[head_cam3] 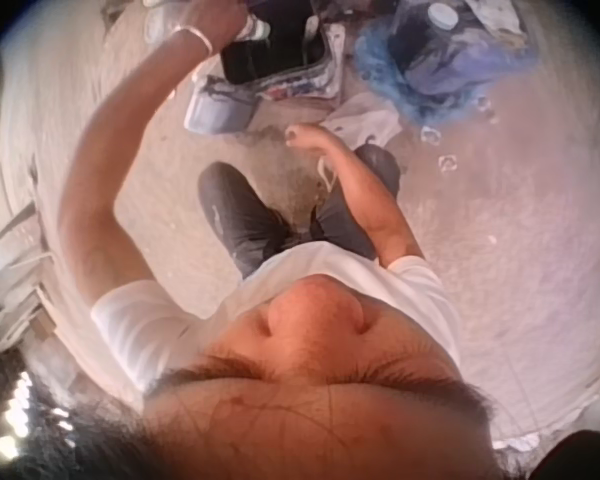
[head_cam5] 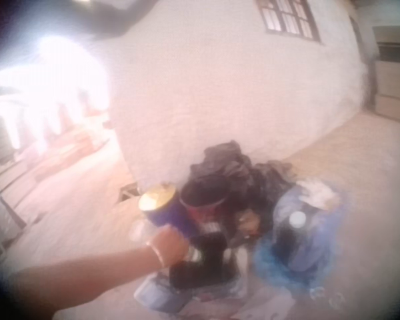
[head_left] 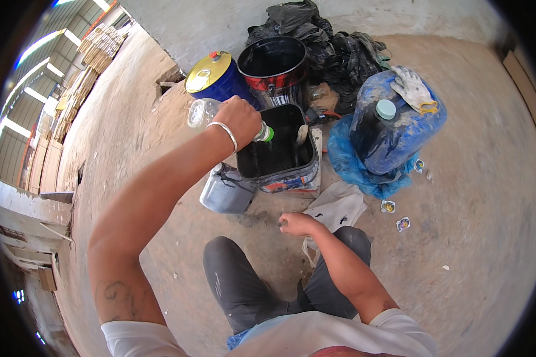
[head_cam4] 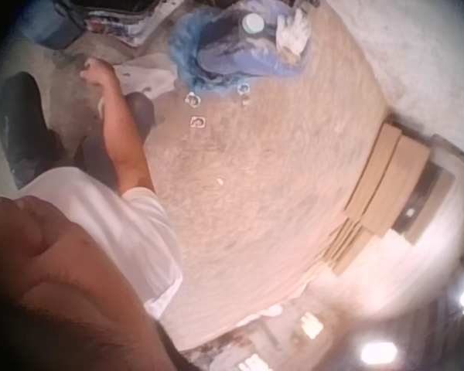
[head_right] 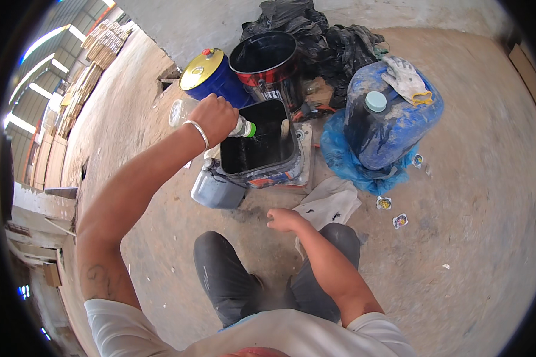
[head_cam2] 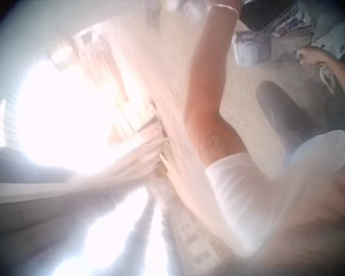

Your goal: The person squats and stirs a dark liquid in a black container with a stick. They then pour liquid from a white plastic jug into the container, close the jug, and pour liquid from a small bottle into the same container.

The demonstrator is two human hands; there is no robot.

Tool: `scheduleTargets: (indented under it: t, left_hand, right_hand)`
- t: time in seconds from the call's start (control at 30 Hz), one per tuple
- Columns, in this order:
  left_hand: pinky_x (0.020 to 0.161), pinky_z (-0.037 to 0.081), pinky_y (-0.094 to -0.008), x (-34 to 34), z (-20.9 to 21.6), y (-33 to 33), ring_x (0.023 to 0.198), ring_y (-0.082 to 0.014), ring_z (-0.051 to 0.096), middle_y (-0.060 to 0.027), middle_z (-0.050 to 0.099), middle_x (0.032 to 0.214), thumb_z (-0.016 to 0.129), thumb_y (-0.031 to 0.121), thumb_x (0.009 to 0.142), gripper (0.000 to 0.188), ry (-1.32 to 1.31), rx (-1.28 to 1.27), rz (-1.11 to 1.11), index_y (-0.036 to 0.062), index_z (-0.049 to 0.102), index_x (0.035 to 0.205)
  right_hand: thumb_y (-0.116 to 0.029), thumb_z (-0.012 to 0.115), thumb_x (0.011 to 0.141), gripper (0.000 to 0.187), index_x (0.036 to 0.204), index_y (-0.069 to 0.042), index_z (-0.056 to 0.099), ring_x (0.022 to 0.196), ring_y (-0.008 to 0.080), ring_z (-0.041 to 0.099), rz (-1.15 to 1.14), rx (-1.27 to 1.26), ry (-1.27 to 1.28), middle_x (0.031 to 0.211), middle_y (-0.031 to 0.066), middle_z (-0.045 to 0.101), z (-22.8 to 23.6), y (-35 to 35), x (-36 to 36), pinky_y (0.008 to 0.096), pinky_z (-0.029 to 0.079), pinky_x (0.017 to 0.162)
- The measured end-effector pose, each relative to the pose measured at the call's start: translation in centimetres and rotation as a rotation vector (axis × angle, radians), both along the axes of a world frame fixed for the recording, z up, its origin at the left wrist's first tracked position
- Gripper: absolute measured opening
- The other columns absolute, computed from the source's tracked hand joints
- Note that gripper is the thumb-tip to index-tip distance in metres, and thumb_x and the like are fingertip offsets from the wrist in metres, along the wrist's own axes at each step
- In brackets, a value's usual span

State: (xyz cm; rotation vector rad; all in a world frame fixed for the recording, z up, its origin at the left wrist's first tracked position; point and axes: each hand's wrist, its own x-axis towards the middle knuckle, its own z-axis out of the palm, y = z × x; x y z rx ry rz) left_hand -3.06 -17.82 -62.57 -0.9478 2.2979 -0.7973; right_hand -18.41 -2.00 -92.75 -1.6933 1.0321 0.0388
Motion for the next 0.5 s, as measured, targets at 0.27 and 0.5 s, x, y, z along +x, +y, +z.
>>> scheduleTargets:
  t: [0.27,0.5]
  left_hand:
    - [0.072,0.047,-0.0343,-0.79,0.69,-0.15,0.087,-0.0211,0.068,-0.0055,0.073,0.087,0.068,0.016,0.086,0.009,0.0,-0.025,-0.014,0.0085,0.072,0.09]
    - [0.072,0.048,-0.0346,-0.87,0.6,-0.72,0.088,-0.0221,0.069,-0.0068,0.073,0.089,0.067,0.015,0.087,0.01,0.037,-0.031,0.016,0.0086,0.072,0.092]
  right_hand:
    - [-0.037,0.068,0.092,0.052,0.136,-0.01,0.06,0.125,0.0329,0.062,0.021,-0.006,0.013,0.134,0.015,0.066,-0.26,-0.2,-0.15,0.0427,0.049,0.102]
    - [-0.038,0.068,0.092,0.051,0.134,-0.01,0.061,0.124,0.0336,0.062,-0.004,-0.019,-0.004,0.134,0.0153,0.066,-0.08,0.05,0.04,0.0432,0.049,0.101]
